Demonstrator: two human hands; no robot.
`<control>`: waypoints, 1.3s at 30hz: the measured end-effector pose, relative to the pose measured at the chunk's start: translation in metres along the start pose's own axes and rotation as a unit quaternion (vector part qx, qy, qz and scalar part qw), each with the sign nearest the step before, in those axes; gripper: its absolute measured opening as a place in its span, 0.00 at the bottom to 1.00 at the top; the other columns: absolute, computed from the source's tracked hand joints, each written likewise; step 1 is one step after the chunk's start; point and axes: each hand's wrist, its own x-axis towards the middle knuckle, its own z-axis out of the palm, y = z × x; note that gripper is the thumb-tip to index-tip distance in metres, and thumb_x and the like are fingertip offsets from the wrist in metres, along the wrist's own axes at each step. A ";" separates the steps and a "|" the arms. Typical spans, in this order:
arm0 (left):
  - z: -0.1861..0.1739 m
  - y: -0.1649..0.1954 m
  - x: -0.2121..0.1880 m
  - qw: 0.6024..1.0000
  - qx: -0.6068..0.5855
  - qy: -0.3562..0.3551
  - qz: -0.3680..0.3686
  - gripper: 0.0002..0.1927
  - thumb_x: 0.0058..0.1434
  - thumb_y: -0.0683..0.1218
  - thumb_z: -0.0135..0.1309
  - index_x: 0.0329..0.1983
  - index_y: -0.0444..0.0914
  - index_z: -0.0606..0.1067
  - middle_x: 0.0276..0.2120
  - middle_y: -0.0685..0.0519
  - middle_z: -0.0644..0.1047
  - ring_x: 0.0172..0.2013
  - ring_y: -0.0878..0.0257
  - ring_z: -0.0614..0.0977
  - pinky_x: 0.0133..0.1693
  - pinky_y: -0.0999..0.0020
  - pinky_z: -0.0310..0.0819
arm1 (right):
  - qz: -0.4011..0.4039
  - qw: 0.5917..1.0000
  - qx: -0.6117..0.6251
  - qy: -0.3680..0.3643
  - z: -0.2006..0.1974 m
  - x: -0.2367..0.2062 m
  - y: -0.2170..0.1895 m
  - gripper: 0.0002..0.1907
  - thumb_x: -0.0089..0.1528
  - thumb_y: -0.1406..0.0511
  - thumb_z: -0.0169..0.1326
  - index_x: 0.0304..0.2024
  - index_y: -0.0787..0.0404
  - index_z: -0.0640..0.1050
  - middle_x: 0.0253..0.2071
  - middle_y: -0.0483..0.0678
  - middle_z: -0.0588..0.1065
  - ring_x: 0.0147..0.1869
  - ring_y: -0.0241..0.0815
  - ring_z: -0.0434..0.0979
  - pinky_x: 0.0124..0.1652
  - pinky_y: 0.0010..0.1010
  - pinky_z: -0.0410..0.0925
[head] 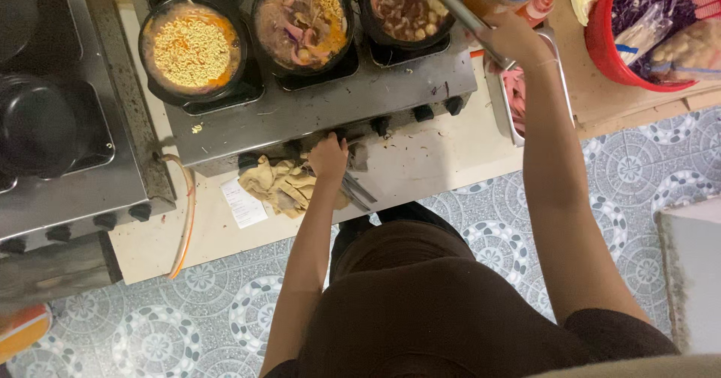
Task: The person cooks instant noodles in three small pots on a gas stove, adds sliced meat and red cabbage, and stirs the contents with tongs. They then transfer the pots to a tray and continue stirring.
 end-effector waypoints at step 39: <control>0.021 -0.007 -0.007 0.993 -0.088 0.006 -0.080 0.21 0.69 0.59 0.51 0.37 0.36 0.78 0.25 0.44 0.81 0.26 0.49 0.85 0.26 0.57 0.78 | 0.056 0.735 0.593 -0.324 0.004 0.032 0.063 0.18 0.76 0.63 0.48 0.61 0.70 0.77 0.27 0.49 0.73 0.22 0.34 0.70 0.21 0.21 0.62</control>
